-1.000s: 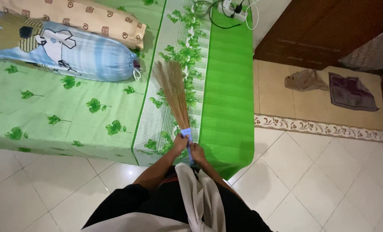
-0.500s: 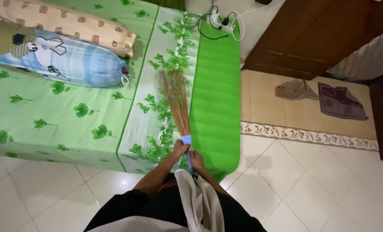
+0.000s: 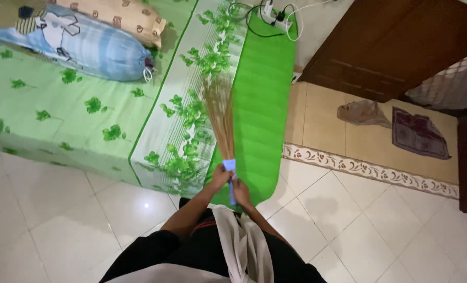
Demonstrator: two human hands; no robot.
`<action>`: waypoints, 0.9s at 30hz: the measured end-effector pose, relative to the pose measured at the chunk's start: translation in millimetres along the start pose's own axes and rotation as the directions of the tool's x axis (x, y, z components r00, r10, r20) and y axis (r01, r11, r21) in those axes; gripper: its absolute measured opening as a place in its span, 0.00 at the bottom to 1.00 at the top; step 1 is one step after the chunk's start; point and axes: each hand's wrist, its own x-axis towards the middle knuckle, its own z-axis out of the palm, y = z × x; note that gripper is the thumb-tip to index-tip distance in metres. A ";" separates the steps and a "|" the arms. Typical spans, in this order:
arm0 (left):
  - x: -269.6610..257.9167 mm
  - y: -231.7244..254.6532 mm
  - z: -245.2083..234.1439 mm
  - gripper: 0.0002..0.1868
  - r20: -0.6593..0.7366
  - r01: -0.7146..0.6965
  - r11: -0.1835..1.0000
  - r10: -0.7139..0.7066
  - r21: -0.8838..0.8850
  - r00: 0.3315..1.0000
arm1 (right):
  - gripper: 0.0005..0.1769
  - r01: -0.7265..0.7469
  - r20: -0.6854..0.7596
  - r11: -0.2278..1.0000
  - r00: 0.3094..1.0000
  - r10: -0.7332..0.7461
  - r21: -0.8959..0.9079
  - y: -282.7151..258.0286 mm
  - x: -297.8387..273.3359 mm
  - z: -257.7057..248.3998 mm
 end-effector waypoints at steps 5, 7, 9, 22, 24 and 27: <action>17.8 -52.6 43.3 0.22 -0.338 -0.317 0.948 0.302 0.011 0.892 | 0.30 -0.060 -0.034 0.995 0.997 0.063 0.079 -25.8 -28.4 -36.8; 10.2 -43.8 38.5 0.19 -0.321 -0.328 0.941 0.288 -0.079 0.902 | 0.30 -0.075 0.001 0.993 0.997 0.075 0.090 10.7 -15.6 -22.6; -18.7 -28.9 27.4 0.12 -0.051 -0.189 0.982 0.190 0.029 0.980 | 0.33 -0.018 0.151 1.000 0.988 0.016 0.010 86.2 -2.0 11.3; 12.9 -46.2 -2.7 0.19 -0.106 -0.101 0.985 0.086 -0.143 0.991 | 0.29 0.013 -0.008 0.997 1.000 -0.013 0.073 -2.3 -2.1 16.0; -3.0 -25.6 -19.1 0.16 -0.103 0.054 0.998 -0.056 -0.029 0.993 | 0.33 0.135 0.172 0.972 0.980 -0.102 -0.192 58.4 28.3 59.7; 7.2 -24.5 -50.0 0.19 0.076 -0.077 0.967 0.098 -0.243 0.992 | 0.30 -0.093 0.080 0.996 0.993 0.091 0.018 -81.3 -14.7 22.1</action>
